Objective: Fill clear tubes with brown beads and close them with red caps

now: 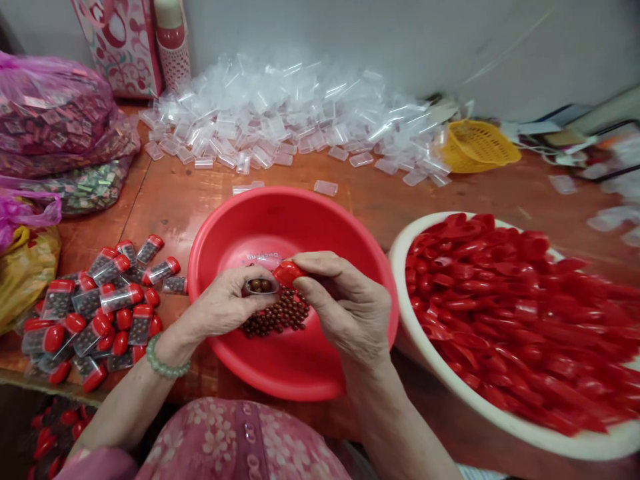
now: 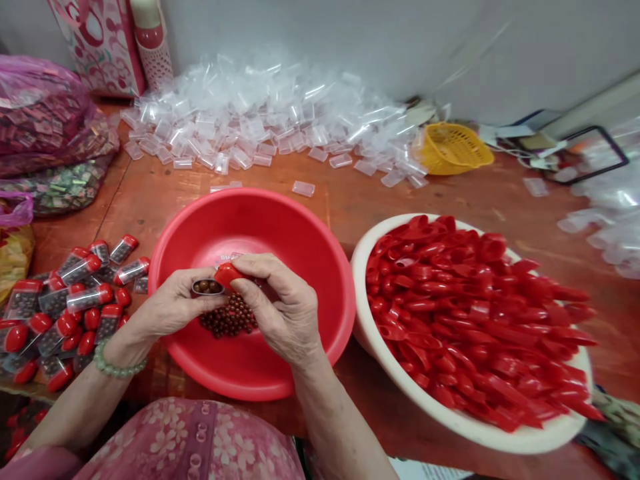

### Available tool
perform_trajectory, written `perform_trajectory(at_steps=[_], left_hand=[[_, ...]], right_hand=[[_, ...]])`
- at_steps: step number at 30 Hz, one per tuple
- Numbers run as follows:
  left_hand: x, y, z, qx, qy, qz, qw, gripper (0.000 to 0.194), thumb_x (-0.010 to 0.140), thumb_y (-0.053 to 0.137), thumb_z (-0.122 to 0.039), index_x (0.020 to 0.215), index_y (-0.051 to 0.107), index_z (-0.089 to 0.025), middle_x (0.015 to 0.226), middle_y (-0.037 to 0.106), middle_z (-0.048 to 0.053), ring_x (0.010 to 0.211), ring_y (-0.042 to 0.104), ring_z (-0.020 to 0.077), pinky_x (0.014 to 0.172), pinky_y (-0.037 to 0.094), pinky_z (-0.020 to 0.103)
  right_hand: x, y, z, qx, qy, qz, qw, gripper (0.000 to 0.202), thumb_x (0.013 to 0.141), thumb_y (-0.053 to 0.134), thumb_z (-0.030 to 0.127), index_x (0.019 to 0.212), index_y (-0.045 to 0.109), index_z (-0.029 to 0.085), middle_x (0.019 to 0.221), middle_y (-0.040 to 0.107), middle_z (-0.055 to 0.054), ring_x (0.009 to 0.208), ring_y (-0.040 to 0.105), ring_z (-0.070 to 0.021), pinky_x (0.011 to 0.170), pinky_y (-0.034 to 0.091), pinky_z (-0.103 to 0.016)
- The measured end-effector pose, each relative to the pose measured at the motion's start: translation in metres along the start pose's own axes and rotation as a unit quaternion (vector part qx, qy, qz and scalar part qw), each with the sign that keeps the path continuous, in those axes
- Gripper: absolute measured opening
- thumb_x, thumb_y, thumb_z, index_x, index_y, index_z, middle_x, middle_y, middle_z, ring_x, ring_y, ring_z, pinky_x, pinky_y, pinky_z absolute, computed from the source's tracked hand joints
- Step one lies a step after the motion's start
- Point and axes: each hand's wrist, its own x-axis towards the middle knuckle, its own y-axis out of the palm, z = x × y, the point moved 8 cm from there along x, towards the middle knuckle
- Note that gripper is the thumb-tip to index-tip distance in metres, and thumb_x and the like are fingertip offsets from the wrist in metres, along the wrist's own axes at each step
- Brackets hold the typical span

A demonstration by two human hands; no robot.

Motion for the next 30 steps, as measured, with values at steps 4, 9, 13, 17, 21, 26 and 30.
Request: perform_trajectory(at_steps=[4,9,13,17,21,26,30], left_hand=[[-0.001,-0.001,-0.007,-0.027,0.034,-0.006,0.999,0.010,0.081,0.067,-0.022,0.081,0.062,-0.014,0.077,0.061,-0.001,0.074,0.056,0.0112,0.074,0.044,0.025],[0.002,0.009,-0.009,0.002,0.034,0.042,0.999,0.007,0.083,0.065,-0.021,0.082,0.063,-0.014,0.076,0.062,-0.001,0.073,0.056,0.0109,0.074,0.045,0.024],[0.003,0.007,-0.011,0.001,0.034,0.024,0.999,0.008,0.080,0.067,-0.020,0.084,0.065,-0.014,0.083,0.066,0.001,0.079,0.060,0.0129,0.080,0.047,0.027],[0.000,0.007,-0.002,-0.015,0.005,0.013,1.000,0.015,0.079,0.068,-0.023,0.091,0.066,-0.014,0.086,0.068,0.004,0.080,0.062,0.0142,0.078,0.048,0.028],[-0.003,0.009,0.005,-0.013,-0.004,0.013,1.000,0.016,0.078,0.069,-0.021,0.092,0.065,-0.014,0.083,0.068,0.002,0.076,0.061,0.0127,0.074,0.048,0.026],[-0.003,0.013,0.004,-0.023,0.011,0.035,0.999,0.012,0.081,0.067,-0.022,0.090,0.065,-0.014,0.080,0.070,0.002,0.071,0.063,0.0116,0.069,0.048,0.024],[-0.002,0.015,0.007,-0.040,0.007,0.044,0.998,0.009,0.081,0.065,-0.019,0.089,0.066,-0.014,0.077,0.069,0.000,0.071,0.063,0.0112,0.068,0.048,0.022]], right_hand=[[-0.001,-0.002,0.000,-0.001,0.002,-0.013,1.000,0.026,0.085,0.067,0.011,0.104,0.071,0.028,0.096,0.072,0.000,0.091,0.068,-0.0127,0.083,0.057,-0.028],[-0.002,-0.008,-0.006,-0.014,0.028,-0.055,0.998,0.013,0.084,0.069,0.019,0.096,0.071,0.024,0.091,0.072,-0.002,0.087,0.069,-0.0155,0.080,0.059,-0.031],[-0.004,-0.008,-0.004,-0.008,0.022,-0.059,0.998,0.015,0.084,0.068,0.018,0.097,0.071,0.025,0.092,0.072,-0.002,0.087,0.069,-0.0149,0.081,0.059,-0.031],[-0.005,-0.004,-0.001,-0.004,0.011,-0.035,0.999,0.017,0.084,0.068,0.017,0.099,0.071,0.025,0.094,0.072,-0.002,0.088,0.069,-0.0158,0.082,0.059,-0.033],[-0.006,-0.002,0.000,-0.003,0.005,-0.027,1.000,0.018,0.085,0.067,0.017,0.100,0.071,0.026,0.095,0.072,-0.002,0.089,0.069,-0.0158,0.082,0.059,-0.033],[-0.006,0.001,0.003,-0.007,-0.016,-0.003,1.000,0.023,0.085,0.067,0.014,0.103,0.071,0.027,0.096,0.072,-0.002,0.090,0.069,-0.0158,0.082,0.059,-0.032],[-0.003,0.006,0.006,-0.038,-0.034,0.049,0.997,0.023,0.086,0.065,0.014,0.104,0.072,0.027,0.098,0.073,-0.003,0.091,0.069,-0.0168,0.080,0.059,-0.033]])
